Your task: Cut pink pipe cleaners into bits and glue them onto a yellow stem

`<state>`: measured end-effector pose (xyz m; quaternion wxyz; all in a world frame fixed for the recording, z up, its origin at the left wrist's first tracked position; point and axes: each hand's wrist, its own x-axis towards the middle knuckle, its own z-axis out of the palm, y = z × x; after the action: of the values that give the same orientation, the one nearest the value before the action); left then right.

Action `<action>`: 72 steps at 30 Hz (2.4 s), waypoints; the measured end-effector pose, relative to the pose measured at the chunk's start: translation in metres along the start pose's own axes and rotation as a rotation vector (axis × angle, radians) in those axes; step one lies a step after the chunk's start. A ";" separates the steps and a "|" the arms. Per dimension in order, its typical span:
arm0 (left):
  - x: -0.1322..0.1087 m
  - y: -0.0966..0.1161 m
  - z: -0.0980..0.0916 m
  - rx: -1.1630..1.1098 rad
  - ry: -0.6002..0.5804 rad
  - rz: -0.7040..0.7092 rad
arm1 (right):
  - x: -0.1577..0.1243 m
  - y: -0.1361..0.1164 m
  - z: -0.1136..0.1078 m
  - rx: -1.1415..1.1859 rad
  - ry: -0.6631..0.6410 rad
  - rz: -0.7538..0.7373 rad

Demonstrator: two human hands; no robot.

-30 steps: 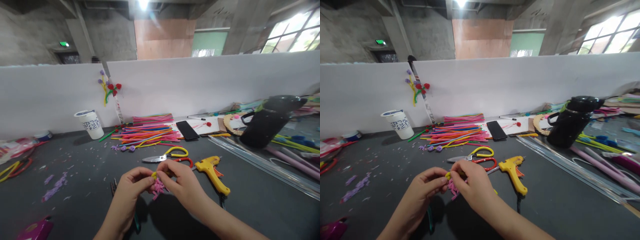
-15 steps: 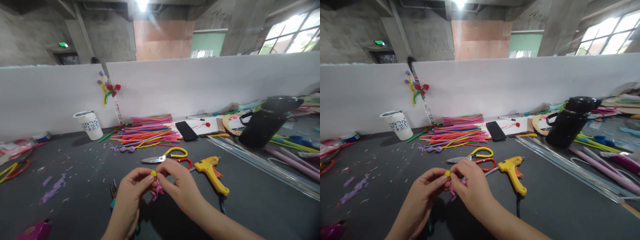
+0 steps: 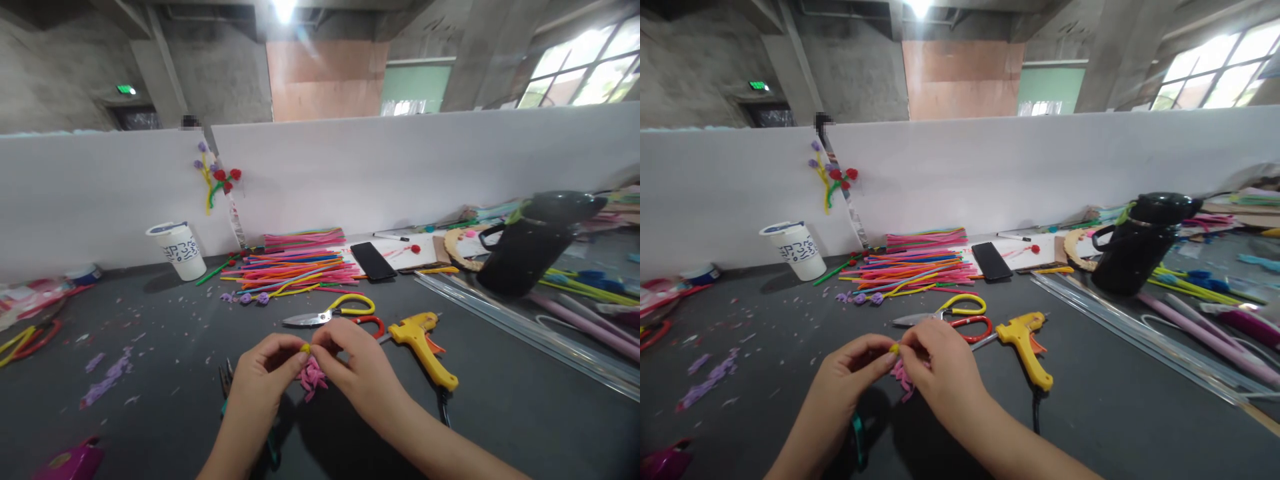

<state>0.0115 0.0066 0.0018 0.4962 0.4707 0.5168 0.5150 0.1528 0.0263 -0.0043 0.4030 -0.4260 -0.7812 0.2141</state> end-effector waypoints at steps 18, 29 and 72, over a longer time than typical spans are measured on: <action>0.001 -0.003 -0.004 -0.331 -0.078 -0.156 | 0.005 -0.005 0.000 0.741 -0.215 0.497; 0.000 -0.003 -0.001 -0.458 -0.066 -0.206 | 0.003 -0.005 0.007 0.978 -0.239 0.560; 0.001 0.000 -0.008 -0.394 -0.083 -0.218 | -0.006 -0.004 0.014 0.686 -0.156 0.289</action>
<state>0.0032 0.0066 0.0013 0.6518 0.3270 0.4333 0.5297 0.1409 0.0194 -0.0125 0.4271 -0.3546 -0.6244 0.5494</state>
